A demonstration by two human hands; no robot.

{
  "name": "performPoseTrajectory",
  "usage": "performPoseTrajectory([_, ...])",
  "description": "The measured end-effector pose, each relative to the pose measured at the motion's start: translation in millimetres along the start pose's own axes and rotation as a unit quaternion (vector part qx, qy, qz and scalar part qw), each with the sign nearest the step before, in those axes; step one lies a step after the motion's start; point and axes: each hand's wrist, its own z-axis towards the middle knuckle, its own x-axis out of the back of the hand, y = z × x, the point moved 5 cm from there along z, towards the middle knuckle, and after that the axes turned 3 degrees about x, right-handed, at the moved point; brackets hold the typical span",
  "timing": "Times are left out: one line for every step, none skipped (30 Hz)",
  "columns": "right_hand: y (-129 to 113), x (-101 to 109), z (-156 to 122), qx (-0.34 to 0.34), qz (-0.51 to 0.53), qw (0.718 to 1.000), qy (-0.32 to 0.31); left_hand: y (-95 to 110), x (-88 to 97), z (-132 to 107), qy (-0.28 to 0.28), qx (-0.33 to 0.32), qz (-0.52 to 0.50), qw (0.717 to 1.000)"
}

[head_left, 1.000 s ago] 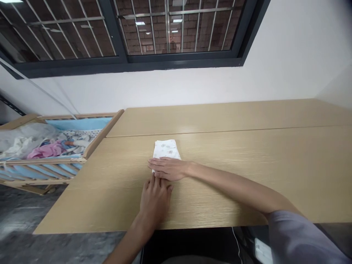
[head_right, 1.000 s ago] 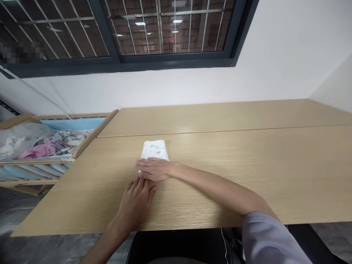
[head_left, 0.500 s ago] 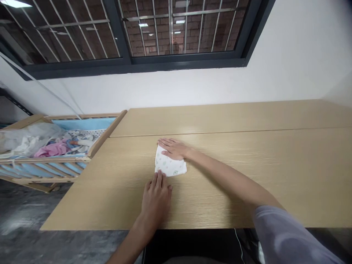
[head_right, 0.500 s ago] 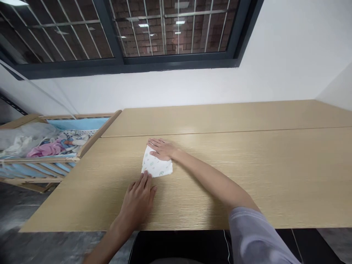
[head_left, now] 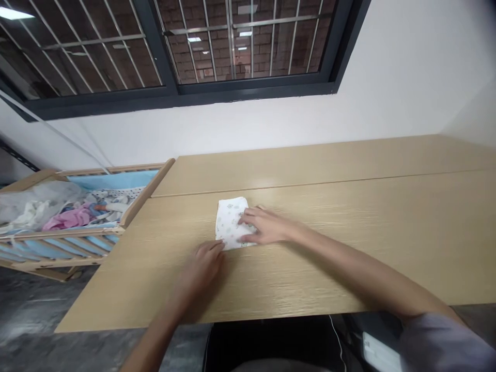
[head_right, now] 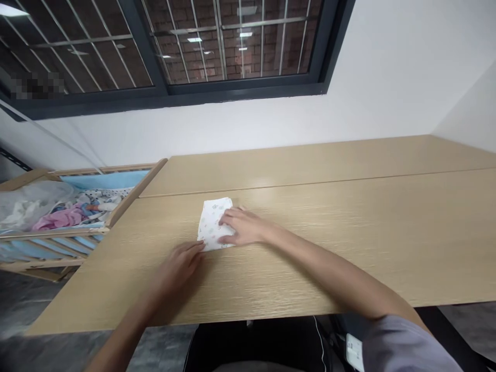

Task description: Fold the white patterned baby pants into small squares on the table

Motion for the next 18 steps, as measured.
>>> performPoseTrajectory([-4.3, -3.8, -9.3, 0.008, -0.014, 1.000, -0.013, -3.1, 0.5, 2.7, 0.001, -0.018, 0.009, 1.000])
performPoseTrajectory([-7.3, -7.7, -18.1, 0.011, -0.031, 0.999, -0.017, -4.4, 1.2, 5.3, 0.003, -0.038, 0.018, 0.999])
performPoseTrajectory([-9.5, -11.1, -26.1, 0.010, -0.048, 0.999, -0.012, -4.0, 2.2, 7.8, 0.005, -0.055, 0.028, 0.998])
performPoseTrajectory([-11.4, -13.5, -33.4, 0.005, -0.065, 0.998, -0.002, -2.1, 3.4, 10.0, 0.006, -0.069, 0.035, 0.997])
performPoseTrajectory([-13.3, -14.5, -39.8, -0.002, -0.080, 0.997, 0.011, 1.3, 4.5, 11.5, 0.005, -0.080, 0.040, 0.996])
performPoseTrajectory([-15.6, -14.1, -45.2, -0.010, -0.091, 0.996, 0.023, 5.9, 5.6, 12.4, 0.002, -0.088, 0.041, 0.995])
performPoseTrajectory([-18.3, -12.1, -49.8, -0.018, -0.096, 0.995, 0.032, 10.8, 6.9, 12.9, -0.001, -0.090, 0.037, 0.995])
performPoseTrajectory([-21.2, -8.8, -53.4, -0.025, -0.093, 0.995, 0.036, 15.9, 8.5, 13.0, -0.004, -0.087, 0.027, 0.996])
performPoseTrajectory([-24.0, -4.4, -56.1, -0.034, -0.081, 0.996, 0.035, 20.5, 10.5, 13.2, -0.006, -0.081, 0.010, 0.997])
performPoseTrajectory([-26.0, 1.1, -57.8, -0.048, -0.061, 0.996, 0.033, 24.2, 13.4, 13.8, -0.002, -0.069, -0.011, 0.998])
performPoseTrajectory([-26.9, 7.0, -58.5, -0.065, -0.035, 0.997, 0.029, 26.7, 17.1, 15.3, 0.005, -0.052, -0.033, 0.998])
performPoseTrajectory([-26.5, 13.0, -58.2, -0.084, -0.006, 0.996, 0.026, 27.6, 21.4, 17.8, 0.014, -0.026, -0.052, 0.998])
performPoseTrajectory([-24.8, 18.4, -56.8, -0.104, 0.024, 0.994, 0.024, 27.2, 25.9, 21.6, 0.024, 0.005, -0.064, 0.998])
performPoseTrajectory([-21.6, 23.1, -54.3, -0.122, 0.054, 0.991, 0.026, 26.1, 30.4, 26.7, 0.034, 0.037, -0.066, 0.997])
performPoseTrajectory([-16.9, 26.7, -51.0, -0.139, 0.081, 0.987, 0.032, 24.7, 34.4, 33.0, 0.040, 0.066, -0.056, 0.995])
performPoseTrajectory([-10.6, 28.8, -46.8, -0.154, 0.103, 0.982, 0.042, 23.3, 37.4, 40.7, 0.041, 0.089, -0.038, 0.994])
performPoseTrajectory([-3.0, 29.5, -42.2, -0.167, 0.121, 0.977, 0.057, 22.1, 39.2, 49.7, 0.039, 0.104, -0.016, 0.994])
performPoseTrajectory([5.9, 28.8, -37.2, -0.179, 0.133, 0.972, 0.075, 20.7, 39.6, 59.7, 0.037, 0.112, 0.004, 0.993])
